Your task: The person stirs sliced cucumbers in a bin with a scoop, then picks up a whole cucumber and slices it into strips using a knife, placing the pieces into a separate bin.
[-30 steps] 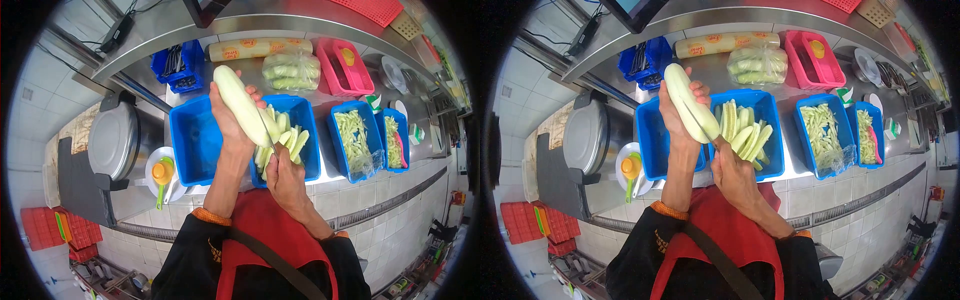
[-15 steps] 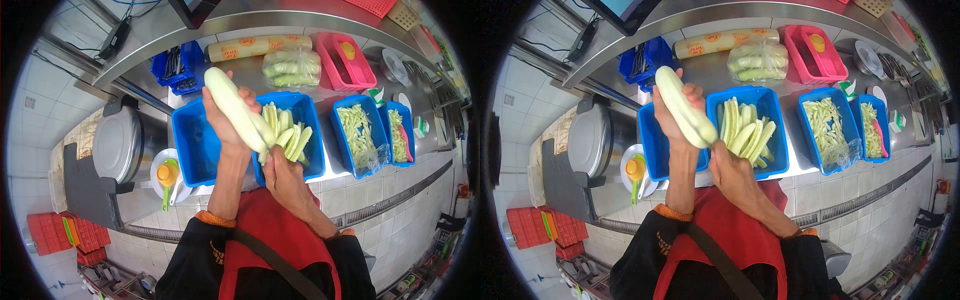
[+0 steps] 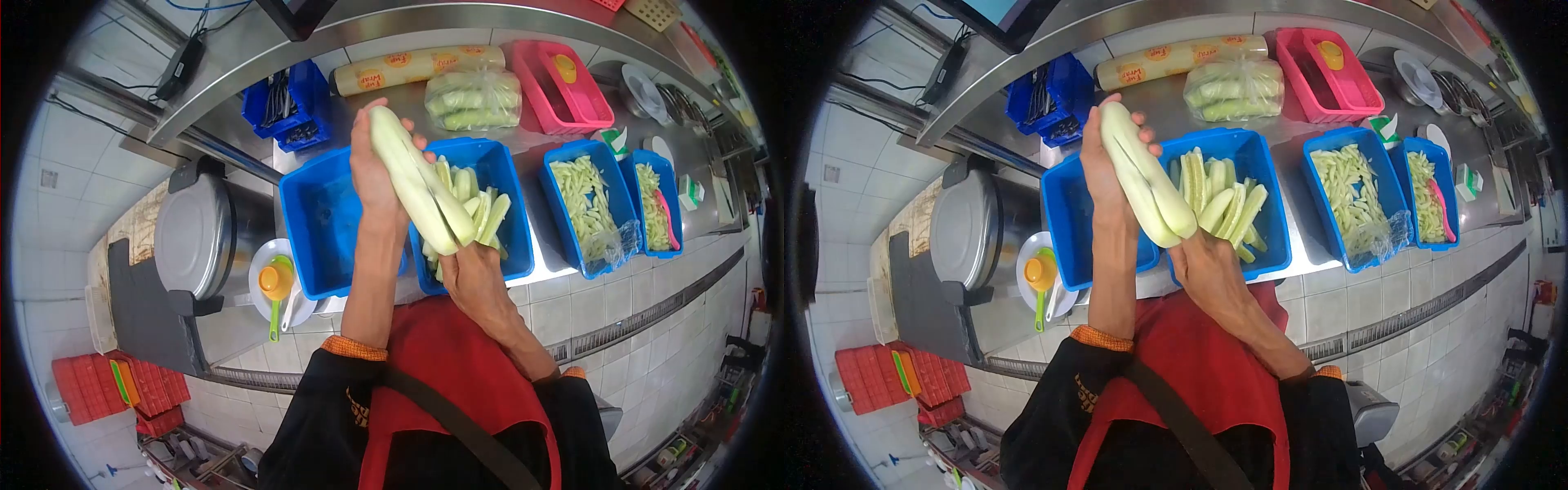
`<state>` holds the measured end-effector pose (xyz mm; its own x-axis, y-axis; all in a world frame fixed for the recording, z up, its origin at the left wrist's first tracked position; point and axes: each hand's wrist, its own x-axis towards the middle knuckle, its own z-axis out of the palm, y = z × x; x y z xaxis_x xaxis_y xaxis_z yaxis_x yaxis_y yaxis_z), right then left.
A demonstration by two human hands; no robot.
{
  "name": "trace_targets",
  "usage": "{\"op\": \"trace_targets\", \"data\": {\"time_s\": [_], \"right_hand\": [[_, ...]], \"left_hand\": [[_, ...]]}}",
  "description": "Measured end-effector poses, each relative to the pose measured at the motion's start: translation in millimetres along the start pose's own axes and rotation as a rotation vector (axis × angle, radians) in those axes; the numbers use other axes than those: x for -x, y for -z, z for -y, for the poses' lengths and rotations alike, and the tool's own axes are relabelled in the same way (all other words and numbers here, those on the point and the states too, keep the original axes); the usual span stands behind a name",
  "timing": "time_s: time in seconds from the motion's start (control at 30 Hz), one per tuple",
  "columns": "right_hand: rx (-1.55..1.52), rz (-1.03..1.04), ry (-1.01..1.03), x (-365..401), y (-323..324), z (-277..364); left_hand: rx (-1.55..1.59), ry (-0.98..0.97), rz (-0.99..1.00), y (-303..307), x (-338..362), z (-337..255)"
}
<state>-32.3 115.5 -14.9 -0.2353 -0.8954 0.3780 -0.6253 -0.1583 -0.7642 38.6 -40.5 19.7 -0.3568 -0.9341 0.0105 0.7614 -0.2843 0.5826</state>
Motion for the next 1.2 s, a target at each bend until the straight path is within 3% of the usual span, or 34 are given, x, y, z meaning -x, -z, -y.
{"op": "trace_targets", "data": {"time_s": [0.1,0.17,0.6,0.7,0.77,0.8,0.87,0.9,1.0,1.03,1.07,1.1,1.2], "right_hand": [[0.045,0.033,0.056,0,-2,-13],[-0.082,-0.003,0.065,-1,-2,-13],[-0.029,-0.115,0.178,9,-7,-35],[-0.102,-0.102,0.110,14,-14,-46],[-0.360,0.043,-0.105,22,-23,-69],[-0.361,0.046,-0.106,23,-25,-76],[-0.208,0.090,0.024,20,-27,-86],[-0.113,-0.079,0.102,13,-25,-76],[-0.025,-0.012,-0.033,-9,-9,-71],[0.189,0.010,0.019,-14,-3,-70],[0.193,0.005,0.021,-18,1,-72],[0.257,0.032,0.038,-21,5,-75],[0.338,0.064,0.120,-29,7,-81]], "left_hand": [[0.023,0.040,-0.012,-1,8,13],[0.028,0.128,-0.025,-1,15,24],[-0.081,0.139,-0.028,8,31,53],[-0.129,0.128,-0.041,11,39,57],[-0.145,0.165,-0.043,11,42,60],[-0.145,0.164,-0.045,11,43,59],[-0.077,0.227,-0.022,8,45,57],[-0.076,0.223,-0.016,7,44,55],[-0.155,0.340,-0.029,8,56,50],[-0.230,0.350,0.001,8,61,47],[-0.307,0.360,0.033,7,66,43],[-0.510,0.299,0.056,-3,72,35],[-0.667,0.206,0.160,-4,80,37]]}}
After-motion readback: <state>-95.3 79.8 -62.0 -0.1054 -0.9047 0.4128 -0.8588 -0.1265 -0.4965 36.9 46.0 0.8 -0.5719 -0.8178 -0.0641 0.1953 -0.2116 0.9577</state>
